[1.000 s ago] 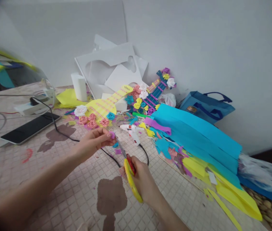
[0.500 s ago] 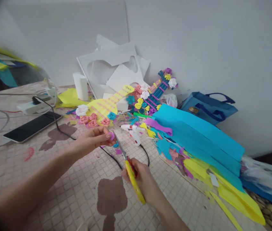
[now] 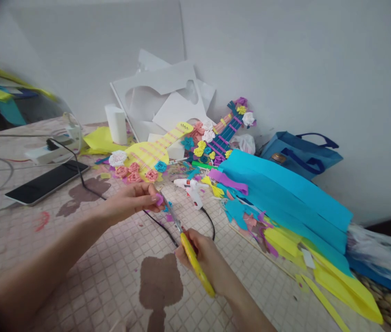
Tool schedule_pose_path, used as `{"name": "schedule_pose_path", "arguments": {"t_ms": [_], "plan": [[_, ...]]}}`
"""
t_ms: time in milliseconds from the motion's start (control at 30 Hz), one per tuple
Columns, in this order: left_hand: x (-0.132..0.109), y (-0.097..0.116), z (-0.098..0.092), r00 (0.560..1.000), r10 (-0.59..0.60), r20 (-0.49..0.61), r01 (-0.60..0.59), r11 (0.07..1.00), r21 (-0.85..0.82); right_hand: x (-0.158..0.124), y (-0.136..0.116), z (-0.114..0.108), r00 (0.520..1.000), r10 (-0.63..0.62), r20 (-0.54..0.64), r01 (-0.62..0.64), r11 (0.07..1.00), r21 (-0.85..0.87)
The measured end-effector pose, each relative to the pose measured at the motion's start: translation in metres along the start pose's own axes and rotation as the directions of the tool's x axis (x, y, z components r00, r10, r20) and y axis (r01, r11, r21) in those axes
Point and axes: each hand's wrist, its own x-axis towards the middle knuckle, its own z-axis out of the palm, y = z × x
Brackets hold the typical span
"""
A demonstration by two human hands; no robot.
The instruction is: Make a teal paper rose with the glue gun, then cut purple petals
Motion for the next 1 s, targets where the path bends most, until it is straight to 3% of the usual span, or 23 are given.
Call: {"name": "schedule_pose_path", "arguments": {"t_ms": [700,1000], "plan": [[0.0,-0.002,-0.003,0.999,0.01,0.035,-0.011,1.0,0.013,0.0,-0.005,-0.002,0.999,0.019,-0.033,-0.02,0.999,-0.043],[0.0,0.0,-0.003,1.0,0.007,0.021,-0.007,1.0,0.006,0.002,0.01,0.0,0.999,0.031,-0.017,-0.03,0.999,0.024]]}}
